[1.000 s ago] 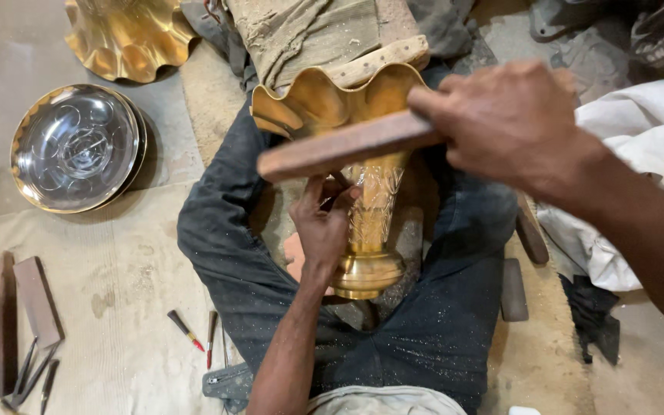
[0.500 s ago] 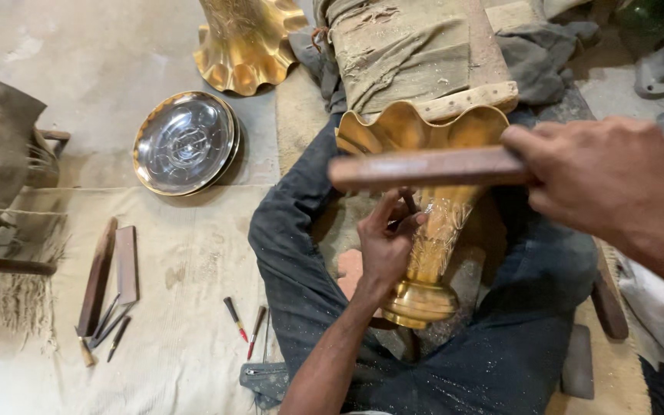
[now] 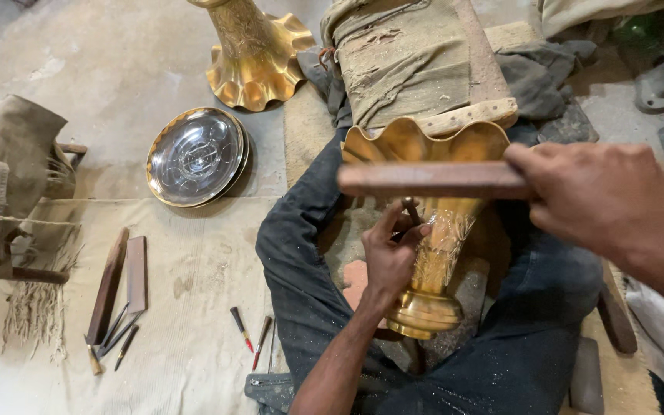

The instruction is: The person sits on the floor with a brass vase held between their legs and engraves a decorative pattern into its surface. They hold a chisel against the metal with one hand and strike it with a wooden mallet in the other, repositioning the chisel repeatedly to work different parts of the pattern.

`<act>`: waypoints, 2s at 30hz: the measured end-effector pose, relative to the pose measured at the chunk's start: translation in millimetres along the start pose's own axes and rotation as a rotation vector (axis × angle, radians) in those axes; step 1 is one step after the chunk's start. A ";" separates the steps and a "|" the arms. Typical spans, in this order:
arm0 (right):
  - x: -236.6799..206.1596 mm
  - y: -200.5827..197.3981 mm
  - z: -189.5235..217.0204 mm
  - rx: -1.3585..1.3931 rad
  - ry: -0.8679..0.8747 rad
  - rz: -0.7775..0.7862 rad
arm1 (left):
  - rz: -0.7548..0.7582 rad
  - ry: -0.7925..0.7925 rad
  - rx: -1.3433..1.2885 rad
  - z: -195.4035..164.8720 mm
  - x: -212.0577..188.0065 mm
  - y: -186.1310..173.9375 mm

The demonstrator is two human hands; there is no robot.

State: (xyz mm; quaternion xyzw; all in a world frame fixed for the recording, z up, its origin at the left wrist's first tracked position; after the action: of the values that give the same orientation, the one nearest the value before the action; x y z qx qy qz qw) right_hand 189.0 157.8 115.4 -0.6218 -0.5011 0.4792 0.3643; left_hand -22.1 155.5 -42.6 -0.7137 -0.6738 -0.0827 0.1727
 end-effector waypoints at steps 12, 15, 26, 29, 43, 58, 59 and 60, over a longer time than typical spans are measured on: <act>-2.4 11.7 -0.5 -0.044 0.026 0.060 | 0.012 0.025 0.013 -6.6 2.7 -2.1; -1.8 9.0 -1.7 -0.026 0.042 -0.029 | 0.000 0.030 0.023 -9.8 1.7 -5.0; -27.6 19.4 -14.7 0.250 -0.062 -0.230 | 0.025 0.073 -0.054 -1.9 -20.8 4.5; -27.0 26.4 -12.3 0.020 -0.086 -0.239 | 0.072 0.042 0.013 0.4 -20.6 5.3; -38.2 9.2 -7.1 0.686 -0.298 -0.408 | 0.093 0.063 0.044 0.7 -19.9 6.8; -37.3 42.3 -20.9 0.740 -0.134 -0.336 | 0.178 0.070 0.057 -2.9 -23.5 6.9; -36.5 47.0 -16.9 0.447 -0.114 -0.251 | 0.171 0.098 0.034 -4.1 -23.6 6.8; -35.7 53.1 -14.5 0.155 -0.090 -0.165 | 0.182 0.092 0.030 -2.6 -23.8 7.9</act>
State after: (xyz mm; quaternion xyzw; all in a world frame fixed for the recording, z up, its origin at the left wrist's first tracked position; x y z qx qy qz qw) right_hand 216.2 111.1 78.1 -0.5263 -0.5277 0.5124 0.4265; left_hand -15.8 132.1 -49.6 -0.7647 -0.5988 -0.0891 0.2210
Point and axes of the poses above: each hand's wrist, its own x-axis towards the middle knuckle, its own y-axis out of the palm, z = x × y, the point moved 5 cm from there along x, towards the middle knuckle, and after that the axes turned 6 degrees about y, right-handed, at the moved point
